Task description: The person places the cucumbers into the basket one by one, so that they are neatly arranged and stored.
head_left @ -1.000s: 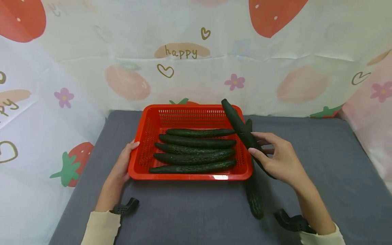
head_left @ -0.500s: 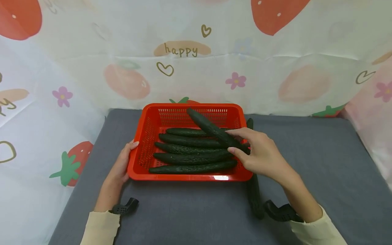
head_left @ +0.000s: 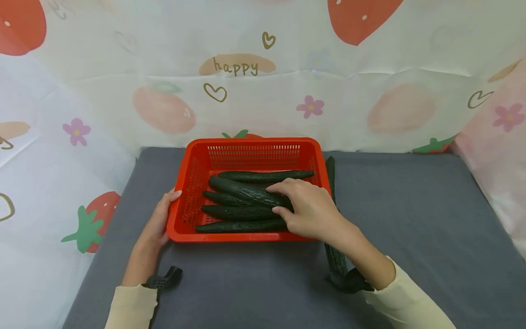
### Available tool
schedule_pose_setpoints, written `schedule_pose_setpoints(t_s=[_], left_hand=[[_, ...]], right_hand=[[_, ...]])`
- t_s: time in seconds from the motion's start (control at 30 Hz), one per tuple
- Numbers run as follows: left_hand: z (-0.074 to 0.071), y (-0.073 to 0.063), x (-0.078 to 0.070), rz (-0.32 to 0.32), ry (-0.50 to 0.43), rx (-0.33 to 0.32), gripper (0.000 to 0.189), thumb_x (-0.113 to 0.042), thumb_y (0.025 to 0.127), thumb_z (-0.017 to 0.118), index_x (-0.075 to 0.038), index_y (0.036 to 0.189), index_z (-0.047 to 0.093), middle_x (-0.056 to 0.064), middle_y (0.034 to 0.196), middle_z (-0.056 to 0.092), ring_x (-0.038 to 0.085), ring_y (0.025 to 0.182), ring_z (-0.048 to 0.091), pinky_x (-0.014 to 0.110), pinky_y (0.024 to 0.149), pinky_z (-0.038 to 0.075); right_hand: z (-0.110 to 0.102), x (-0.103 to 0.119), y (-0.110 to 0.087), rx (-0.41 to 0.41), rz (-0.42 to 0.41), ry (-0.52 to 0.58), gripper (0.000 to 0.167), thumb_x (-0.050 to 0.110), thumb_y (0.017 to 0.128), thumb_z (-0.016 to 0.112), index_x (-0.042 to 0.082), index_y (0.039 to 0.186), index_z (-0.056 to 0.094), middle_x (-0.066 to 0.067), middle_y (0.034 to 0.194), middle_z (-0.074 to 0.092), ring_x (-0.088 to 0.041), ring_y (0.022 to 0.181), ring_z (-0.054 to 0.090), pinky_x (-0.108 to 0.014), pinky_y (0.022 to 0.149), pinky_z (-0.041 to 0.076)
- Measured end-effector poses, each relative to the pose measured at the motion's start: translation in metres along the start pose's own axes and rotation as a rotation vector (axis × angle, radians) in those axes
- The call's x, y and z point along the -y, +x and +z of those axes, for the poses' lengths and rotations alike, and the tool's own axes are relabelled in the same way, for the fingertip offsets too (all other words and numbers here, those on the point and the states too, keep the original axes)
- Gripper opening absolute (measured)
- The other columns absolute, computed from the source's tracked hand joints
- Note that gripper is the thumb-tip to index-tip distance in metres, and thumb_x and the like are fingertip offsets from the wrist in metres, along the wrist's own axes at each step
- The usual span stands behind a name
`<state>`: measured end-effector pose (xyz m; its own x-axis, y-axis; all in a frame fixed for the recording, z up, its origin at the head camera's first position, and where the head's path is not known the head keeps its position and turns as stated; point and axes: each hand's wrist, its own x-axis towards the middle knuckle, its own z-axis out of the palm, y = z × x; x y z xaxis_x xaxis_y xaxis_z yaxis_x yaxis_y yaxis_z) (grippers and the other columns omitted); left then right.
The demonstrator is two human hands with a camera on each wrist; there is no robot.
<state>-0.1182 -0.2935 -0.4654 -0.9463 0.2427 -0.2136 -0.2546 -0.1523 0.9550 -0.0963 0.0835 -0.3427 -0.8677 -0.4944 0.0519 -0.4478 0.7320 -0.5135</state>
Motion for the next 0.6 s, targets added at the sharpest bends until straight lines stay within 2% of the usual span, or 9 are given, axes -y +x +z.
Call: schedule_pose_setpoints(t_s=[0.27,0.47,0.6], left_hand=[[0.001,0.0,-0.001,-0.009,-0.019,0.0,0.034,-0.04,0.113,0.036,-0.027,0.144,0.043,-0.011,0.12,0.067,0.004,0.102,0.069,0.024,0.088,0.061],[0.001,0.001,-0.003,0.004,-0.011,0.004,0.034,-0.039,0.113,0.035,-0.026,0.144,0.043,-0.01,0.12,0.067,0.004,0.103,0.068,0.024,0.088,0.061],[0.001,0.001,-0.003,-0.02,-0.017,0.002,0.035,-0.04,0.113,0.035,-0.026,0.146,0.041,-0.01,0.122,0.066,0.003,0.103,0.069,0.024,0.088,0.061]], right_hand=[[0.015,0.011,0.012,0.096,-0.031,-0.055,0.041,0.019,0.096,0.078,0.019,0.136,0.071,-0.003,0.133,0.073,-0.022,0.112,0.072,-0.032,0.061,0.054],[0.023,0.015,0.017,0.128,-0.056,-0.049,0.038,0.019,0.096,0.077,0.019,0.134,0.072,-0.004,0.133,0.074,-0.023,0.114,0.073,-0.039,0.068,0.059],[0.027,0.016,0.017,0.138,-0.046,-0.068,0.037,0.015,0.096,0.078,0.018,0.133,0.073,-0.005,0.131,0.074,-0.026,0.116,0.071,-0.042,0.069,0.06]])
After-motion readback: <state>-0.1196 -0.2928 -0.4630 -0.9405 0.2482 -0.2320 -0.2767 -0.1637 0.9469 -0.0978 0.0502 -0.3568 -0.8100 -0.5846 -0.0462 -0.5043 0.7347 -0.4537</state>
